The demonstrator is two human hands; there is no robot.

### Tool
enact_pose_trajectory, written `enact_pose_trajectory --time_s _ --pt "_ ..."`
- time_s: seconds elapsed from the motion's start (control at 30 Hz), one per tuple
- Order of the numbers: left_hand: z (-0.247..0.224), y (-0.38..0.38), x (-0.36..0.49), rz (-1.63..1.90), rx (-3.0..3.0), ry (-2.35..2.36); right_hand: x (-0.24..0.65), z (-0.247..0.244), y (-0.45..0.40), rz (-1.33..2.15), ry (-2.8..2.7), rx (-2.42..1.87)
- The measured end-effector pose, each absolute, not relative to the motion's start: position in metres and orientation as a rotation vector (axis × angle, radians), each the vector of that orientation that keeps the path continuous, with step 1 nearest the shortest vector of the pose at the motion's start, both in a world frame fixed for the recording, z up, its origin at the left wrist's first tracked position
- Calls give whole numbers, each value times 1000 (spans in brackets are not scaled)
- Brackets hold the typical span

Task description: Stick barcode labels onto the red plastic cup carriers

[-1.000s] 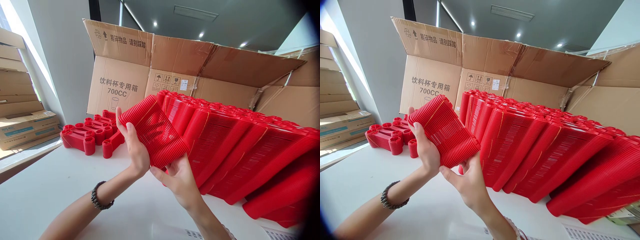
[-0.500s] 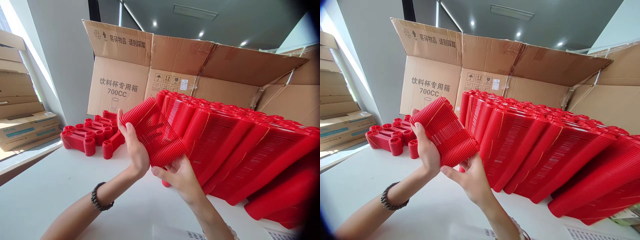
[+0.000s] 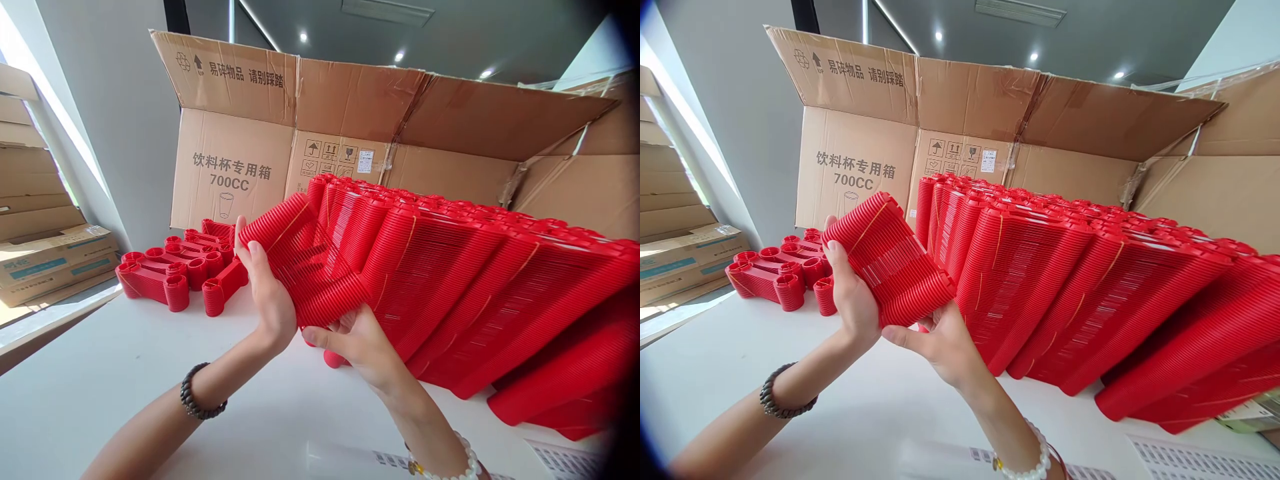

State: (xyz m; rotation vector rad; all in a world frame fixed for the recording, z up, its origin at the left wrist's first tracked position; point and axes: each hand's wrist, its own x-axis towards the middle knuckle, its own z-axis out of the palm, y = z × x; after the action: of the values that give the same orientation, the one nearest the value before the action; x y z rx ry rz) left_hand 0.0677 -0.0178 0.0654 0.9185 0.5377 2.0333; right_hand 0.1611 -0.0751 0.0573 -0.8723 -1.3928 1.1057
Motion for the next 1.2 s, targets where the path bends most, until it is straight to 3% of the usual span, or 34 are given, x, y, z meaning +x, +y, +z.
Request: enact_pose_trajectory --time_s 1.2 --pt "62 -14 65 1912 927 636 168 47 -66 1205 -1388 -899"
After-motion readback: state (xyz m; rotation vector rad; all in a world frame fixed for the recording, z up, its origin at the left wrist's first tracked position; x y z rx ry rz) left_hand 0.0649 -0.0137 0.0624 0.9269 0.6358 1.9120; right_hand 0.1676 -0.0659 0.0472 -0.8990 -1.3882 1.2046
